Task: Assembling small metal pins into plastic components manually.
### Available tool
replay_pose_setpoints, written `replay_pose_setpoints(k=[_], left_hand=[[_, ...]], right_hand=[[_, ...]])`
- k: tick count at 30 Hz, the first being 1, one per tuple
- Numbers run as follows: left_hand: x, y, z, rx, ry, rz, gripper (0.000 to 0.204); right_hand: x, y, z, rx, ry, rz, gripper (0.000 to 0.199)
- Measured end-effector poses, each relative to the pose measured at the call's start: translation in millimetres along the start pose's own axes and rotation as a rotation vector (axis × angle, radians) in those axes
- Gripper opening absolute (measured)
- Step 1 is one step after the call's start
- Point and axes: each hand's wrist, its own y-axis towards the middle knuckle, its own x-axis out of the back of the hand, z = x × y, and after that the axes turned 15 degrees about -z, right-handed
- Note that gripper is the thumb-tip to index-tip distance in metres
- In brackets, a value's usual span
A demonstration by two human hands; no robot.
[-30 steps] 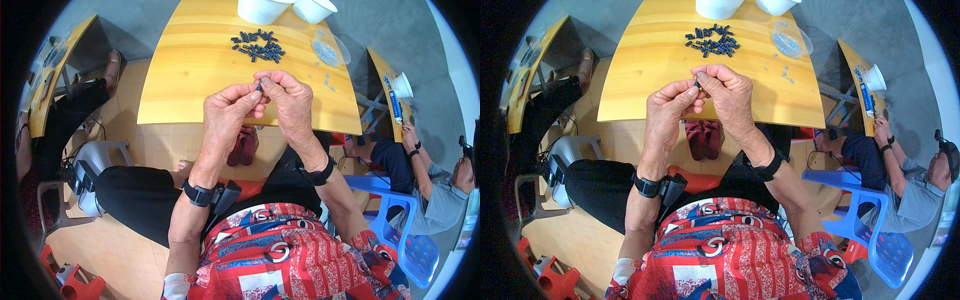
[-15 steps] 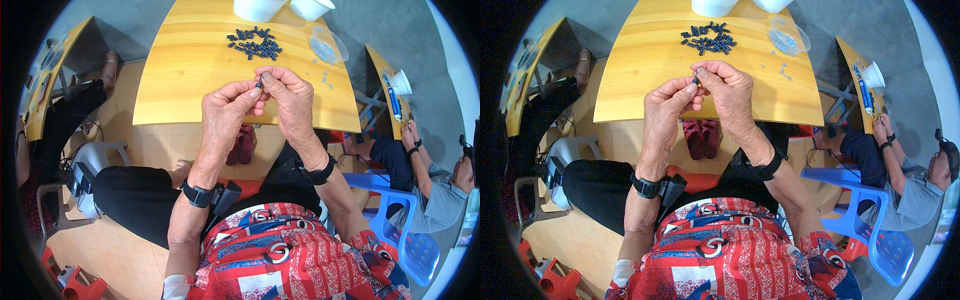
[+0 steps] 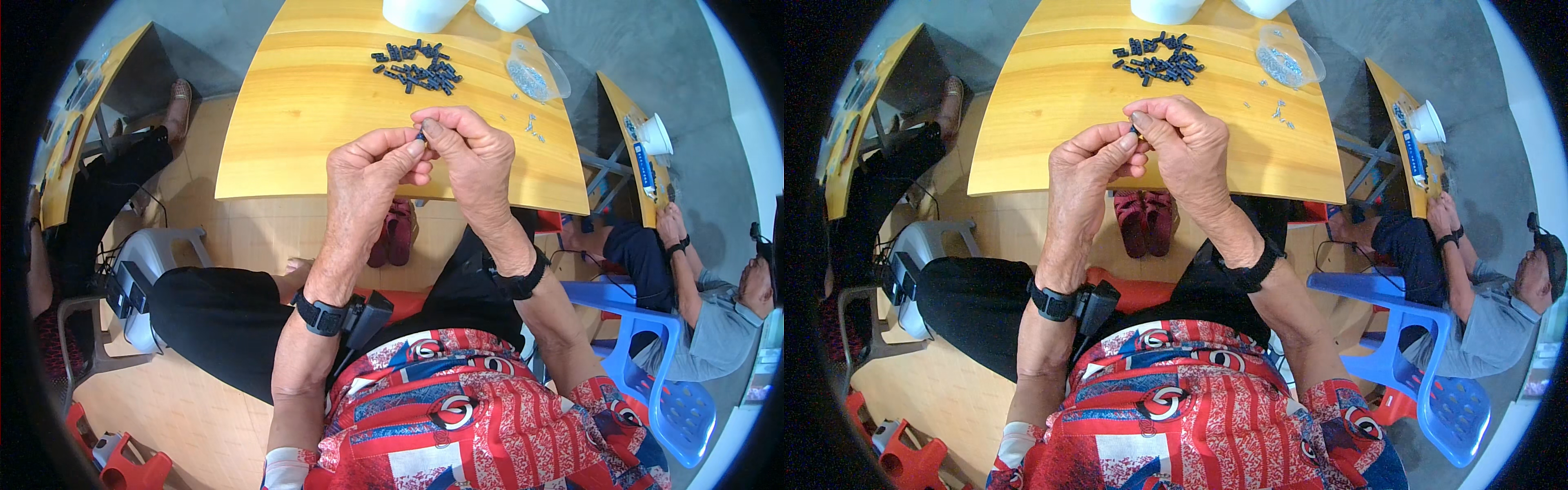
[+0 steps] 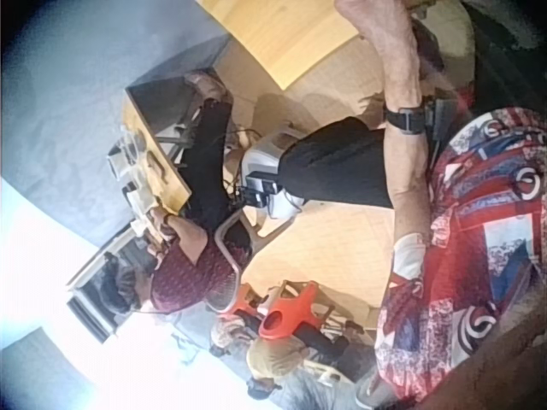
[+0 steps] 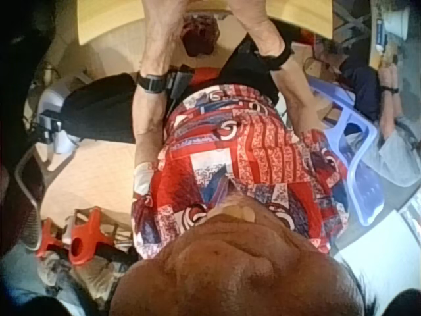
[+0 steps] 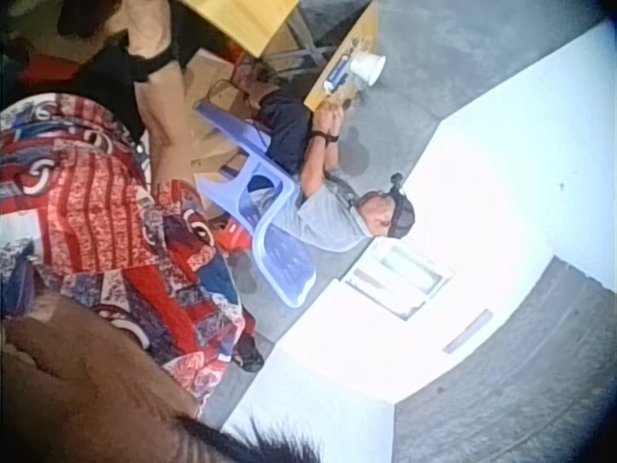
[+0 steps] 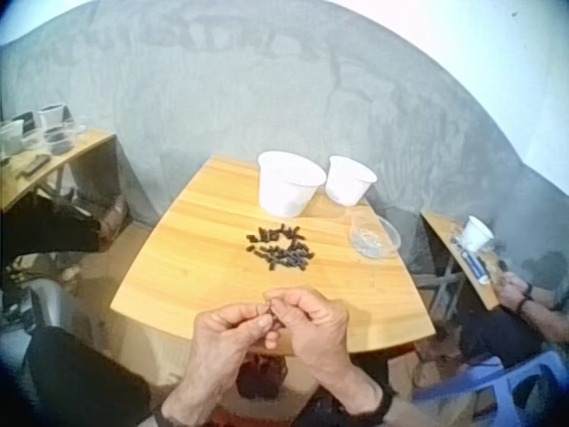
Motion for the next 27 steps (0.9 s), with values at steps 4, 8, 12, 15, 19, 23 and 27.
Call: replay_pose_setpoints(k=[4, 8, 12, 15, 19, 23, 27], left_hand=[[1.6, 0.5, 1.4, -0.005, 0.009, -0.008, 0.015], [1.2, -1.4, 0.4, 0.009, 0.029, -0.024, 0.015], [-0.3, -3.0, 0.3, 0.008, -0.021, -0.040, 0.014], [-3.2, -4.4, 0.9, -0.028, -0.026, -0.052, 0.014], [-3.8, -5.7, -1.8, -0.090, -0.006, -0.031, 0.015], [-1.9, -5.6, -6.9, -0.085, -0.010, -0.037, 0.015], [-1.4, -5.3, -10.1, -0.037, -0.015, -0.044, 0.014]], right_hand=[[-0.1, -1.3, -4.5, 0.099, -0.039, -0.003, 0.010], [0.0, -2.7, -7.5, 0.086, 0.012, 0.008, 0.009], [-2.2, -0.9, -7.7, 0.138, -0.030, 0.011, 0.009], [-4.0, -1.6, -2.0, 0.103, -0.063, 0.007, 0.009], [-5.2, -5.0, -5.3, 0.278, -0.129, -0.056, 0.009], [-11.9, -6.9, -3.1, 0.229, -0.029, -0.087, 0.008], [-10.4, -3.9, -0.3, 0.157, 0.024, -0.055, 0.008]])
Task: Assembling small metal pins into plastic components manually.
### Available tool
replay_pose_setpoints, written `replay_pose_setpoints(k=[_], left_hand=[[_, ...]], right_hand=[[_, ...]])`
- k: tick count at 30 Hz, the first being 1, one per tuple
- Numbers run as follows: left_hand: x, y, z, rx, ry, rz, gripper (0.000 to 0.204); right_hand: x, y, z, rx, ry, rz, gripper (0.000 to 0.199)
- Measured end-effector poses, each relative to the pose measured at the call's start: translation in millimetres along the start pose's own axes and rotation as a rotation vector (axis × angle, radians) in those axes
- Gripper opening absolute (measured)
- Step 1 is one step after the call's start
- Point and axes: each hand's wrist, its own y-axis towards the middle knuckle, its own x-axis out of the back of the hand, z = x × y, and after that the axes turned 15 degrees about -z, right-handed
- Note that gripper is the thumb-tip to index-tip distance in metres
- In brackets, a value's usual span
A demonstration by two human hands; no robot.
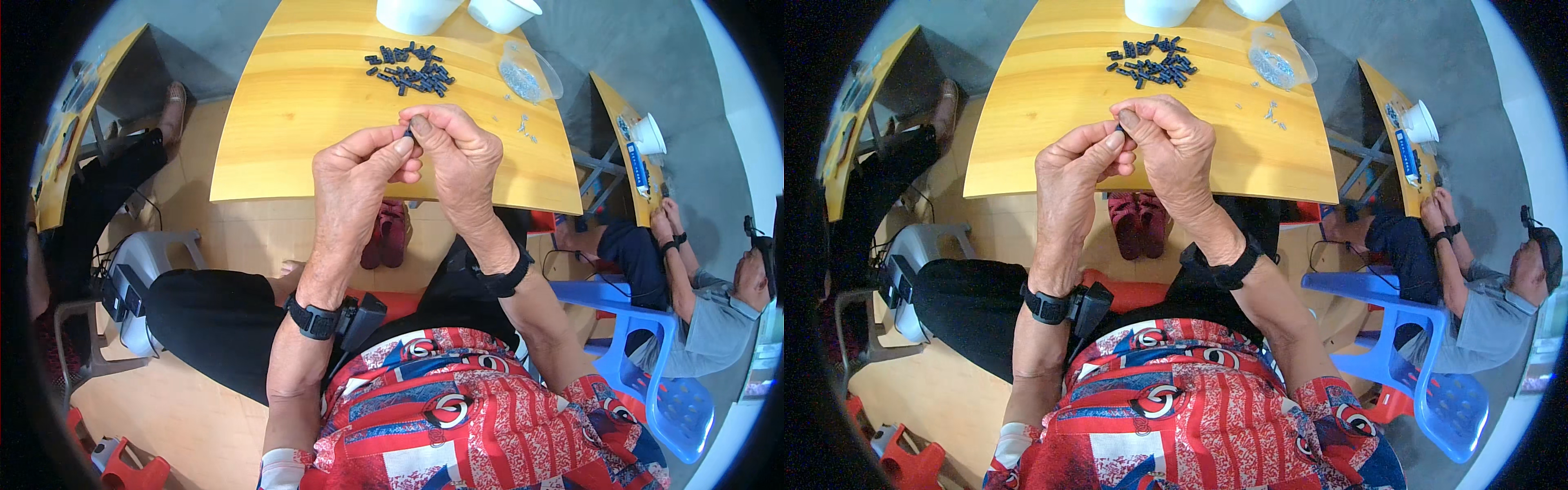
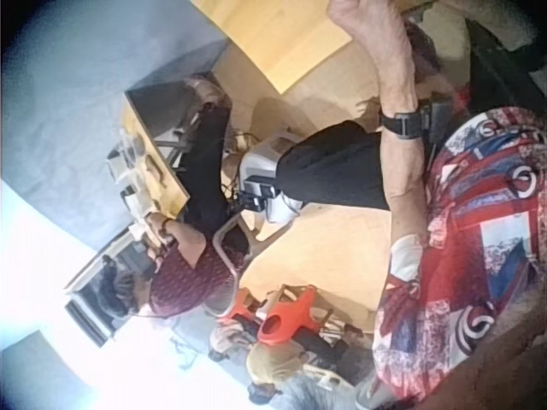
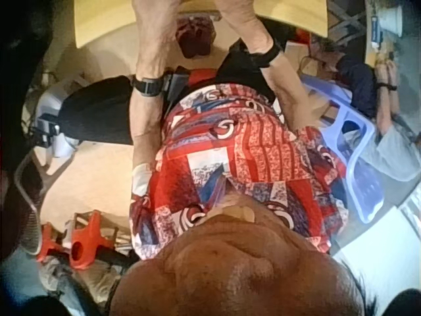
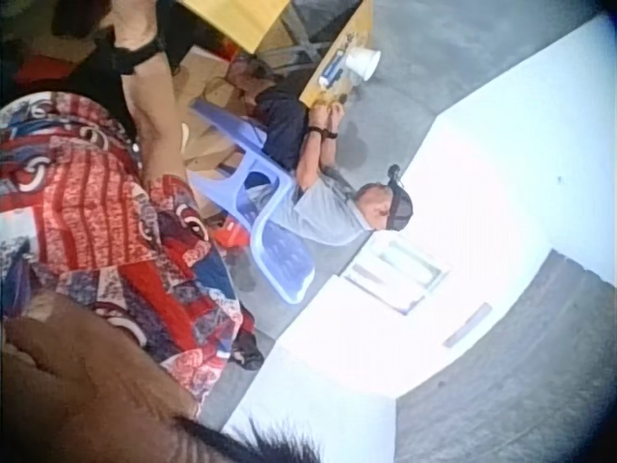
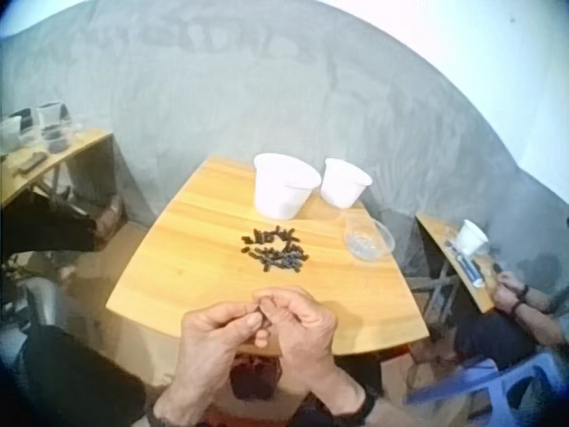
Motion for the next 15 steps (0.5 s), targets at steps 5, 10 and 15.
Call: replay_pose_setpoints(k=[5, 10, 15], left_hand=[[2.5, 0.6, -2.7, 0.021, -0.016, 0.005, 0.015], [4.5, 1.6, -4.2, 0.012, -0.012, 0.020, 0.015], [4.1, 0.2, -0.4, 0.002, -0.018, 0.015, 0.016]], right_hand=[[1.5, 1.8, 4.4, 0.188, -0.099, 0.055, 0.009], [2.3, 4.2, 2.9, 0.307, -0.161, 0.076, 0.010], [2.1, 2.3, 3.2, 0.255, -0.184, 0.091, 0.009]])
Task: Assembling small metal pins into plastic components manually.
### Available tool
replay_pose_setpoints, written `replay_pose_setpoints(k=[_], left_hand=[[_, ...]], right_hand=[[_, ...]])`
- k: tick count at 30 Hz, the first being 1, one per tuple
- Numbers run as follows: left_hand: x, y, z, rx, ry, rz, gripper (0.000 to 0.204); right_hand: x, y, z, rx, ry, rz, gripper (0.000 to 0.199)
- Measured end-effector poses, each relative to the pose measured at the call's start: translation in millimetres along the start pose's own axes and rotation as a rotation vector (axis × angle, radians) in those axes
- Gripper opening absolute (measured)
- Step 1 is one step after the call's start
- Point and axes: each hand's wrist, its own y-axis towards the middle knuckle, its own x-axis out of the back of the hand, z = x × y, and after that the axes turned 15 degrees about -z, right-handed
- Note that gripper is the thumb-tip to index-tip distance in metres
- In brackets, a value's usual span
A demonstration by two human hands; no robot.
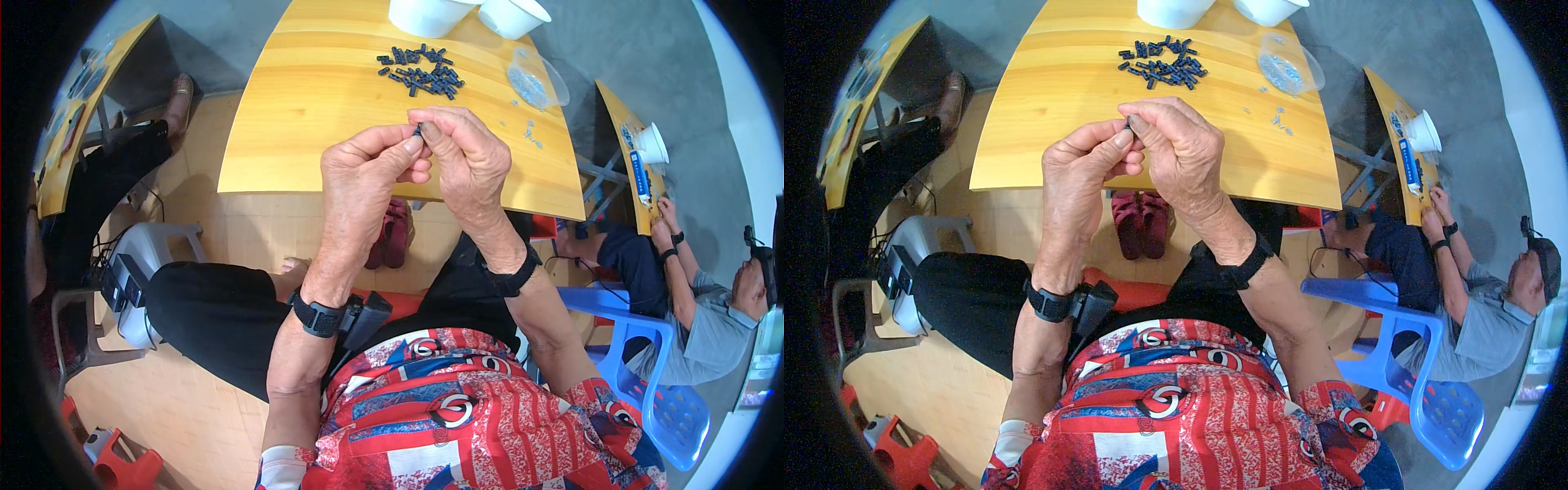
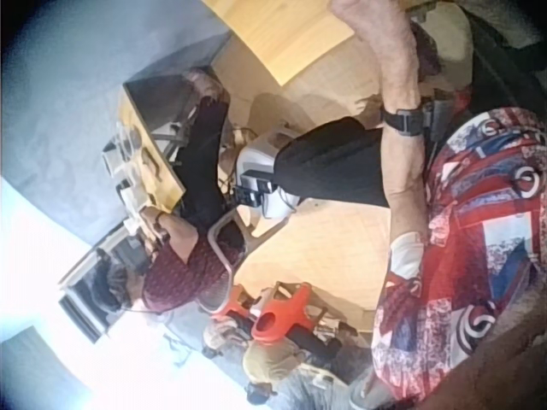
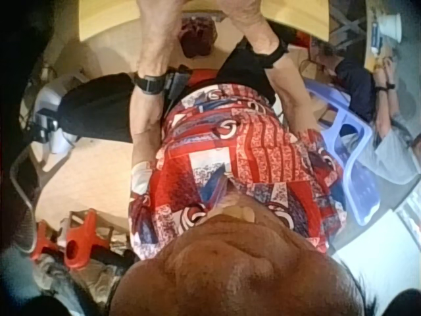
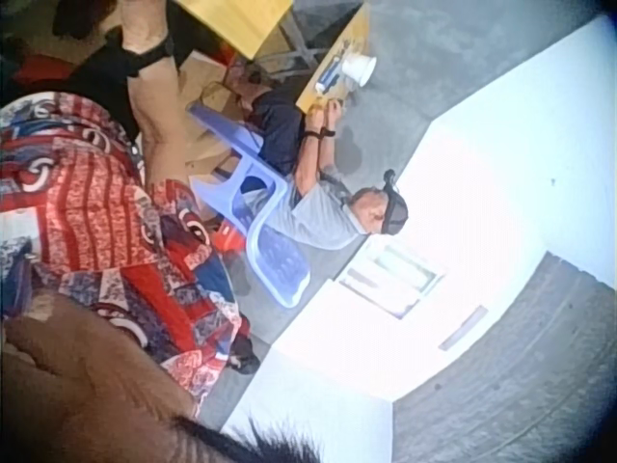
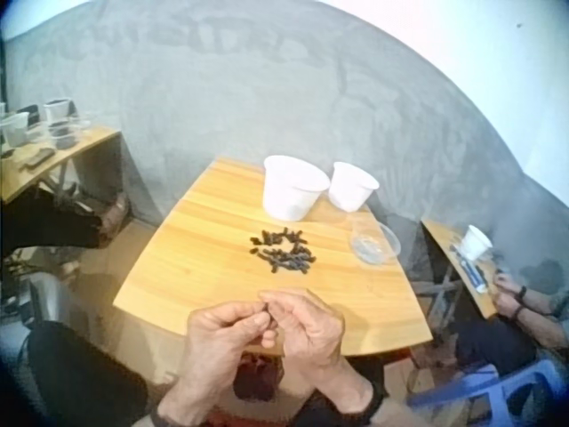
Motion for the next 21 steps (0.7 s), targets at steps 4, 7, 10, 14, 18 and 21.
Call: replay_pose_setpoints(k=[4, 7, 10, 14, 18, 21], left_hand=[[-0.4, -1.1, 0.3, -0.026, -0.030, -0.011, 0.014], [-1.4, -2.8, -0.7, -0.028, 0.000, -0.035, 0.013], [0.8, 0.8, 4.4, -0.007, 0.014, -0.022, 0.013], [2.1, 2.3, 7.7, -0.003, 0.075, -0.014, 0.013], [-0.1, 5.0, 6.1, 0.049, 0.058, 0.010, 0.015], [1.8, 7.3, 6.6, 0.100, 0.044, 0.021, 0.016]], right_hand=[[-2.1, -0.3, -3.7, 0.146, -0.072, -0.015, 0.009], [-1.9, -2.4, -4.0, 0.197, -0.100, -0.020, 0.009], [2.6, -7.7, -7.6, 0.173, -0.100, -0.016, 0.009], [8.6, -3.3, -4.3, 0.077, -0.099, 0.062, 0.011], [14.2, 6.0, -4.7, -0.071, 0.003, 0.108, 0.013], [20.0, 11.1, -3.1, -0.130, 0.010, 0.213, 0.016]])
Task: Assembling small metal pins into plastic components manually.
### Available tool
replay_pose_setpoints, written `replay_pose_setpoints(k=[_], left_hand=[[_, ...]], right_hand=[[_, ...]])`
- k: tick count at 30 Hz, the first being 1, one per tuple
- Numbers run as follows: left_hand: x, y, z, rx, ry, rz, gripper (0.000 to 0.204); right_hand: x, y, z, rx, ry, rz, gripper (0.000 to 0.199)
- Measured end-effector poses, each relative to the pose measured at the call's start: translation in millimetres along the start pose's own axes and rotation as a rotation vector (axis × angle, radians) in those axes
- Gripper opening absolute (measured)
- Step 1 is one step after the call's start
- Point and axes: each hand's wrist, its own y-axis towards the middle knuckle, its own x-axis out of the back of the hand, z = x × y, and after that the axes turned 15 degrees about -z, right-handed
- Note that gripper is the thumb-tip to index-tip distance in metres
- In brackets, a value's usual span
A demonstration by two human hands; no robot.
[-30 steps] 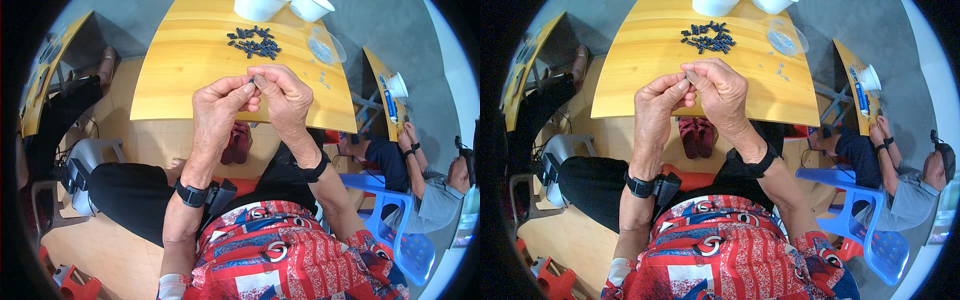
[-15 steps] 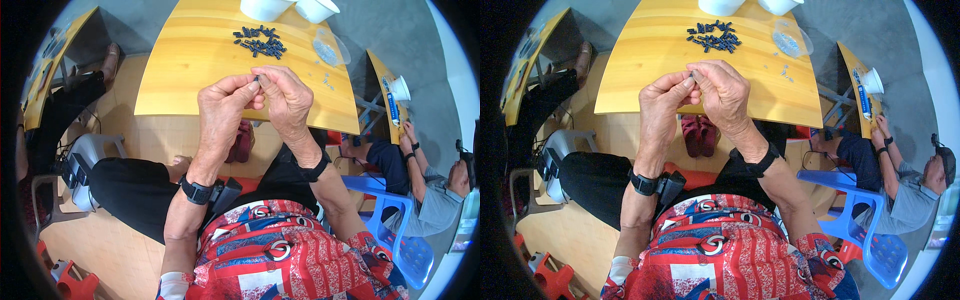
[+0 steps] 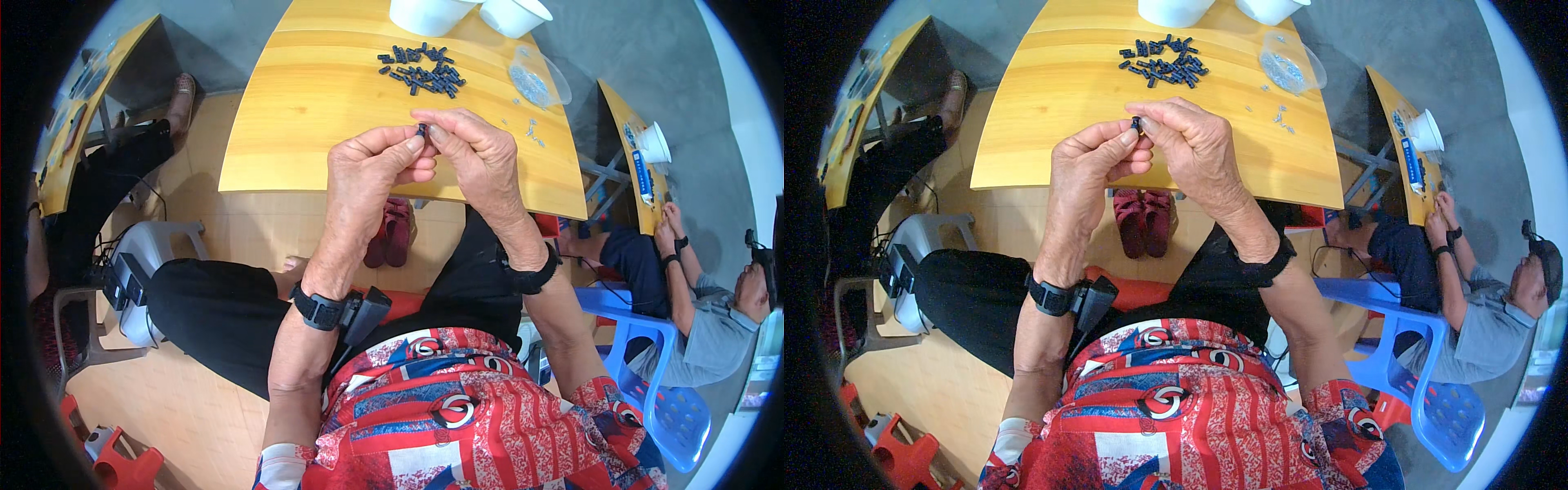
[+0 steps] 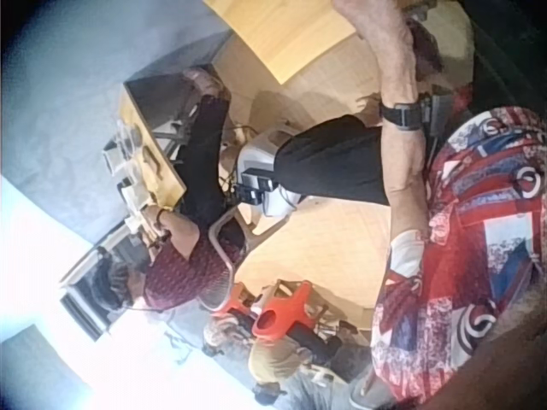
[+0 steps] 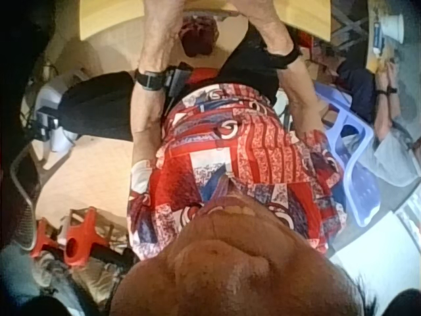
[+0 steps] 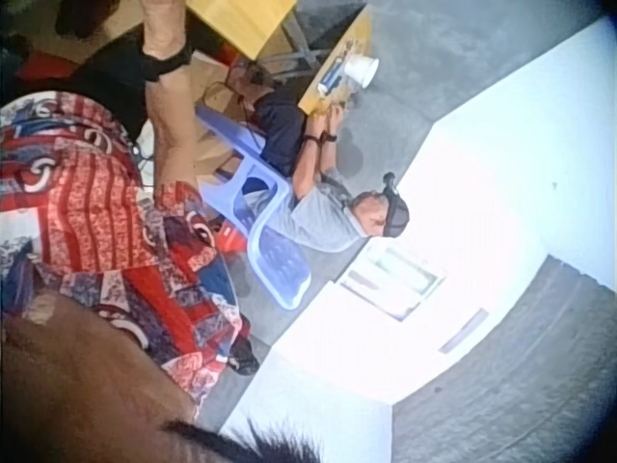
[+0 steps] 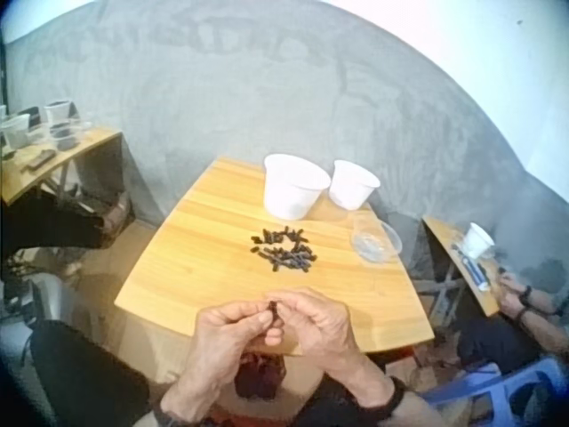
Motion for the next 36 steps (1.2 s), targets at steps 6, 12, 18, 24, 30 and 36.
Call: replay_pose_setpoints(k=[6, 12, 18, 24, 30, 36], left_hand=[[3.1, 2.5, 1.6, 0.047, 0.004, 0.010, 0.016], [6.5, 5.8, 6.3, 0.036, 0.007, 0.030, 0.013], [6.9, 3.9, 5.7, 0.089, 0.004, 0.060, 0.014], [4.8, 4.1, 8.3, 0.141, -0.037, 0.143, 0.015], [0.2, 1.8, 13.2, -0.022, -0.008, 0.114, 0.016], [-2.9, 0.6, 14.3, -0.064, 0.078, 0.067, 0.018]], right_hand=[[9.8, 2.9, 2.7, 0.033, -0.135, 0.061, 0.028], [12.7, 9.4, 7.7, 0.660, -0.519, 0.183, 0.031], [14.7, 13.5, 5.2, 0.749, -0.595, 0.219, 0.021], [15.8, 11.8, -1.9, 0.768, -0.566, 0.123, 0.023], [12.5, 11.1, -3.7, 0.746, -0.533, 0.123, 0.025], [16.5, 15.7, 4.7, 0.648, -0.549, 0.130, 0.021]])
